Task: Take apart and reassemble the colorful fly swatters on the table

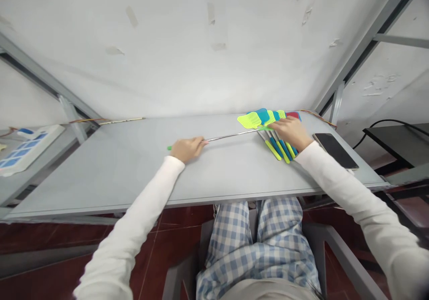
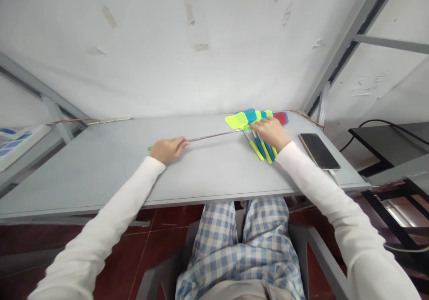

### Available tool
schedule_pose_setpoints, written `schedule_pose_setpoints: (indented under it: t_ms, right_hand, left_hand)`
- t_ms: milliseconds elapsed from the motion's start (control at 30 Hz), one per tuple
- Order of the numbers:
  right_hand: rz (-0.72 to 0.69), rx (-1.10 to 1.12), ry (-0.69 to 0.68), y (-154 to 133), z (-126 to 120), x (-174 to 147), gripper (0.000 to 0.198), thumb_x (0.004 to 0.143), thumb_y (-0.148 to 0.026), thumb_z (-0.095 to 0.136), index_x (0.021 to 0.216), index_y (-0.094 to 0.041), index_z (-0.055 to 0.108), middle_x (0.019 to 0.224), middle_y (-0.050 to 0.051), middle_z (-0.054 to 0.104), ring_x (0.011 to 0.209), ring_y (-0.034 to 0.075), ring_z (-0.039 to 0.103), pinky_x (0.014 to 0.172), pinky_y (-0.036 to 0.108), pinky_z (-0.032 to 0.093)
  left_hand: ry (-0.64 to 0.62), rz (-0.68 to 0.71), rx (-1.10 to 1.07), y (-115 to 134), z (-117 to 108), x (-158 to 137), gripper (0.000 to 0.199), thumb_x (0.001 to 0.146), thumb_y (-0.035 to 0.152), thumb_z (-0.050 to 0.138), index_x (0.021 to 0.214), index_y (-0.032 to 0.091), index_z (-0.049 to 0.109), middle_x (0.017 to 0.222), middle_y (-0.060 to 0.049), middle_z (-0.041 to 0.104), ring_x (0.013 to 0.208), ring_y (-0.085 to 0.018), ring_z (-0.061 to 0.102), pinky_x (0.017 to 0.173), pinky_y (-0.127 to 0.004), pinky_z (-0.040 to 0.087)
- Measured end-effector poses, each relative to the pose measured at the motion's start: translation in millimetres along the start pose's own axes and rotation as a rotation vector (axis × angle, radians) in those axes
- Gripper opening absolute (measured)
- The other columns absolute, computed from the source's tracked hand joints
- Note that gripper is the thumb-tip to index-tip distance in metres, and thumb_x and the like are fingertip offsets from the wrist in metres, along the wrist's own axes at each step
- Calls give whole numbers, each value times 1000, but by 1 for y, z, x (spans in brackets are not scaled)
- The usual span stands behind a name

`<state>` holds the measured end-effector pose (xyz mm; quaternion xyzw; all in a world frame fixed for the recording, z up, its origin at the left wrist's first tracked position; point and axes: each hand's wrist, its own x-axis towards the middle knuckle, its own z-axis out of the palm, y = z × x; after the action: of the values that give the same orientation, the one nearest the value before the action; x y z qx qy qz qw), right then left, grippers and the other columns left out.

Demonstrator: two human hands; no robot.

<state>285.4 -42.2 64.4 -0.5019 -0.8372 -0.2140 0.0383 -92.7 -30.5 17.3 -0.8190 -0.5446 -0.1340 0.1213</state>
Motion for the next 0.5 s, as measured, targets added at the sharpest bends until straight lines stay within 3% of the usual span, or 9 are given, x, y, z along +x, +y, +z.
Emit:
schedule_pose_setpoints:
  t_ms: [100,200,367,500]
  right_hand:
    - [-106,20,-27,-46,-7,16,30,90,-6,42,100,-16,68,92,10,73,84,21,62,68,33,29]
    - [-85,30,-52,-64,-6,20,30,89,-3,41,101,-14,66,90,11,72,83,21,61,66,33,27]
    - [-48,70,0,-53,3,17,29,94,-11,41,109,-18,65,96,10,72,90,22,60,74,33,33]
    - [97,116,239,-31,-1,23,39,96,-28,45,134,-23,50,127,13,60,118,29,50,96,42,33]
  left_hand:
    - [-67,59,-13,47,-6,14,42,96,52,35,92,20,63,80,-11,72,65,-23,65,55,-29,30]
    - [-103,49,-62,69,-10,19,41,96,51,36,94,19,62,80,-12,72,66,-24,65,58,-29,32]
    - [-143,-12,-220,69,-11,23,38,95,52,41,89,21,61,79,-8,70,70,-23,64,60,-29,33]
    - [-214,-145,-626,64,-7,30,35,85,58,56,88,23,57,72,0,63,65,-16,58,60,-26,36]
